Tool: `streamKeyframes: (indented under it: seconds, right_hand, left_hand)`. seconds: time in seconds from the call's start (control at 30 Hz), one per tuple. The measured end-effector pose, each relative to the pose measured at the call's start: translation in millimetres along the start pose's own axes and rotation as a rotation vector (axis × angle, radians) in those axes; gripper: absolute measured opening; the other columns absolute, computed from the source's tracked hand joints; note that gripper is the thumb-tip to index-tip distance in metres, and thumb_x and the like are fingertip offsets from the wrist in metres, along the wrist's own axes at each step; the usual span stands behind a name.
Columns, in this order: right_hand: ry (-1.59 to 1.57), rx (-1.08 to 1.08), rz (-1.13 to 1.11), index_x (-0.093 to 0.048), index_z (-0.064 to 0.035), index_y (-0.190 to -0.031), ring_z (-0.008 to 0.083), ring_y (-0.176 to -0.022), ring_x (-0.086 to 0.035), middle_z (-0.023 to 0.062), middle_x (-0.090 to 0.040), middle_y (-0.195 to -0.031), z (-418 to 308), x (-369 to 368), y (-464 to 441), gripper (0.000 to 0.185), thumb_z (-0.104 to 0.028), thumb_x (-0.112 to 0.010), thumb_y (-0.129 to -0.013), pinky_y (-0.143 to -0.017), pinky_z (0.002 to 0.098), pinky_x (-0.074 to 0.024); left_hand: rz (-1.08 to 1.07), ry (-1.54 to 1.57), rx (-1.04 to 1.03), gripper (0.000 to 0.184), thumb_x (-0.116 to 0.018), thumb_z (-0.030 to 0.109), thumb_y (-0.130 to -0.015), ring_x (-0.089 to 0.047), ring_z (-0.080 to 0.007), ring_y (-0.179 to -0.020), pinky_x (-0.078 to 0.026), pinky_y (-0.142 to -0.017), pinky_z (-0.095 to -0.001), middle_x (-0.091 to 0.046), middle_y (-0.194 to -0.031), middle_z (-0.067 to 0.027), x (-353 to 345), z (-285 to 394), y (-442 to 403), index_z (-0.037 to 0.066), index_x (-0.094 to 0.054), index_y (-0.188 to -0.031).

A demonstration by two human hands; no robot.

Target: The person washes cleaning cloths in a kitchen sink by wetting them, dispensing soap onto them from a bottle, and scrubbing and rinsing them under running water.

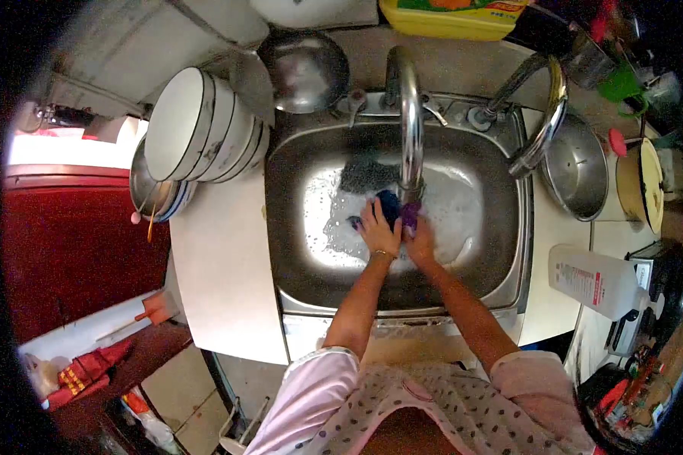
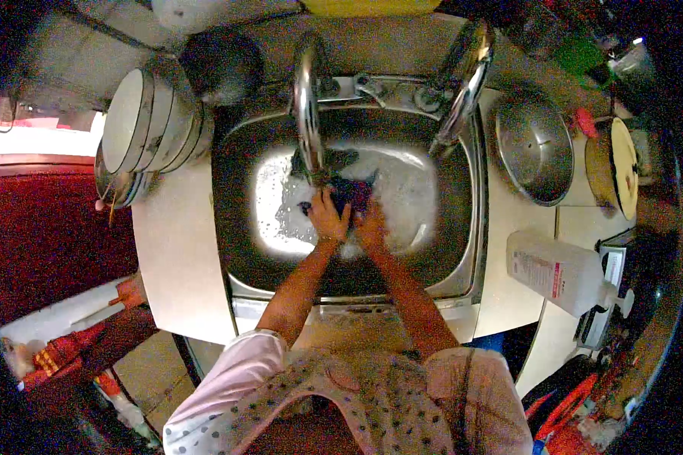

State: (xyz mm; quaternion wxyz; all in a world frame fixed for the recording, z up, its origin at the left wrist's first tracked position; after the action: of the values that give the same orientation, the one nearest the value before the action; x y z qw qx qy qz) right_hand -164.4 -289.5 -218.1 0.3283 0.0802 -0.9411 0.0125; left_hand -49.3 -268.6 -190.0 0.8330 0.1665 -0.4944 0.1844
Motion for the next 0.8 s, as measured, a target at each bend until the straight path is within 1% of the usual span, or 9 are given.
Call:
streamKeyframes:
  seconds: [0.13, 0.17, 0.3, 0.4, 0.43, 0.53, 0.63, 0.73, 0.8]
  right_hand:
    - [-0.035, -0.250, -0.196, -0.053, -0.0010, -0.080, 0.0298, -0.072, -0.051, 0.0162, -0.054, -0.079, 0.7, 10.4, -6.9, 0.021, -0.018, -0.052, -0.068, -0.063, 0.0382, -0.0391]
    - [-0.111, -0.077, -0.006, -0.054, -0.0022, -0.061, 0.0249, -0.054, -0.052, 0.0115, -0.054, -0.058, -17.2, 25.5, -12.9, 0.021, -0.021, -0.052, -0.069, -0.050, 0.0343, -0.0398]
    - [-0.697, -0.396, -0.259, -0.053, -0.0003, -0.070, 0.0064, -0.053, -0.041, -0.0002, -0.049, -0.060, -59.5, 63.5, -32.2, 0.016, -0.016, -0.050, -0.073, -0.051, 0.0196, -0.0345]
    - [-0.508, -0.306, -0.268, -0.054, 0.0003, -0.070, 0.0106, -0.055, -0.047, 0.0029, -0.051, -0.060, -39.2, 41.9, -56.5, 0.013, -0.012, -0.050, -0.071, -0.053, 0.0226, -0.0379]
    - [-0.126, 0.224, -0.165, -0.054, 0.0009, -0.072, 0.0193, -0.058, -0.052, 0.0099, -0.054, -0.061, -27.1, 28.6, -57.3, 0.014, -0.012, -0.051, -0.068, -0.056, 0.0288, -0.0413]
    - [0.170, 0.176, -0.359, -0.054, -0.0086, -0.085, 0.0300, -0.070, -0.051, 0.0126, -0.055, -0.073, -33.7, 18.7, -19.5, 0.024, -0.027, -0.049, -0.069, -0.062, 0.0386, -0.0402]
    - [0.415, -0.079, -0.314, -0.054, -0.0029, -0.076, 0.0277, -0.058, -0.052, 0.0154, -0.054, -0.064, 91.4, -41.2, 0.2, 0.026, -0.026, -0.055, -0.065, -0.056, 0.0357, -0.0411]
    - [0.089, -0.020, -0.351, -0.052, -0.0105, -0.091, 0.0310, -0.068, -0.051, 0.0153, -0.054, -0.075, -37.1, 29.5, -12.7, 0.029, -0.030, -0.048, -0.069, -0.059, 0.0386, -0.0412]
    - [0.115, -0.019, -0.573, -0.052, -0.0100, -0.093, 0.0308, -0.072, -0.052, 0.0186, -0.054, -0.075, -75.3, 53.9, -19.6, 0.035, -0.035, -0.048, -0.070, -0.066, 0.0392, -0.0401]
  left_hand:
    - [0.038, 0.053, 0.003, 0.051, -0.045, 0.032, -0.072, -0.024, -0.0361, -0.108, -0.021, -0.087, -0.0438, -0.026, -0.119, -0.0182, -2.6, -9.3, 1.8, 0.010, -0.030, -0.116]
    - [0.068, 0.177, -0.070, 0.047, -0.046, 0.031, -0.072, -0.026, -0.0365, -0.107, -0.022, -0.087, -0.0432, -0.028, -0.117, -0.0192, 4.7, -9.5, -2.9, 0.010, -0.034, -0.113]
    - [-0.079, 0.539, -0.158, 0.038, -0.049, 0.028, -0.071, -0.037, -0.0327, -0.100, -0.029, -0.083, -0.0359, -0.042, -0.106, -0.0170, 27.0, 4.8, -13.9, 0.007, -0.045, -0.103]
    - [-0.271, 0.611, -0.237, 0.034, -0.052, 0.023, -0.069, -0.046, -0.0272, -0.090, -0.035, -0.078, -0.0305, -0.052, -0.094, -0.0127, 15.7, 17.4, -3.5, 0.005, -0.047, -0.098]
    - [-0.345, 0.582, -0.217, 0.032, -0.053, 0.019, -0.068, -0.048, -0.0262, -0.089, -0.036, -0.076, -0.0300, -0.052, -0.093, -0.0125, 5.6, 15.7, -4.5, 0.005, -0.048, -0.097]
    - [-0.321, 0.598, -0.099, 0.030, -0.053, 0.008, -0.065, -0.050, -0.0240, -0.085, -0.039, -0.072, -0.0286, -0.053, -0.092, -0.0110, 0.2, 8.0, -5.5, 0.004, -0.048, -0.094]
    - [-0.317, 0.628, -0.161, 0.030, -0.053, 0.006, -0.066, -0.050, -0.0221, -0.085, -0.039, -0.073, -0.0280, -0.053, -0.092, -0.0114, -9.1, -2.6, 3.8, 0.002, -0.048, -0.096]
    - [-0.319, 0.723, -0.095, 0.029, -0.053, 0.009, -0.069, -0.050, -0.0214, -0.085, -0.039, -0.072, -0.0275, -0.053, -0.091, -0.0114, 9.2, -4.6, 8.1, 0.000, -0.047, -0.096]
    - [-0.469, 0.873, 0.222, 0.026, -0.051, 0.013, -0.073, -0.050, -0.0220, -0.085, -0.037, -0.076, -0.0264, -0.053, -0.092, -0.0116, 4.7, -7.2, -0.2, 0.002, -0.048, -0.097]
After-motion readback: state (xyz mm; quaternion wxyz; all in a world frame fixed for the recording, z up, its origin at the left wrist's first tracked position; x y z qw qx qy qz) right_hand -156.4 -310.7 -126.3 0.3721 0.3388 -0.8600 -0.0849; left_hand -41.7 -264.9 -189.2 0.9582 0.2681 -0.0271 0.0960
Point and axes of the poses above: each hand's wrist, its own y-axis away from the middle knuckle, its own x-axis out of the back of the hand, z = x × y, the point moved 6 cm from there along -y, towards the middle knuckle
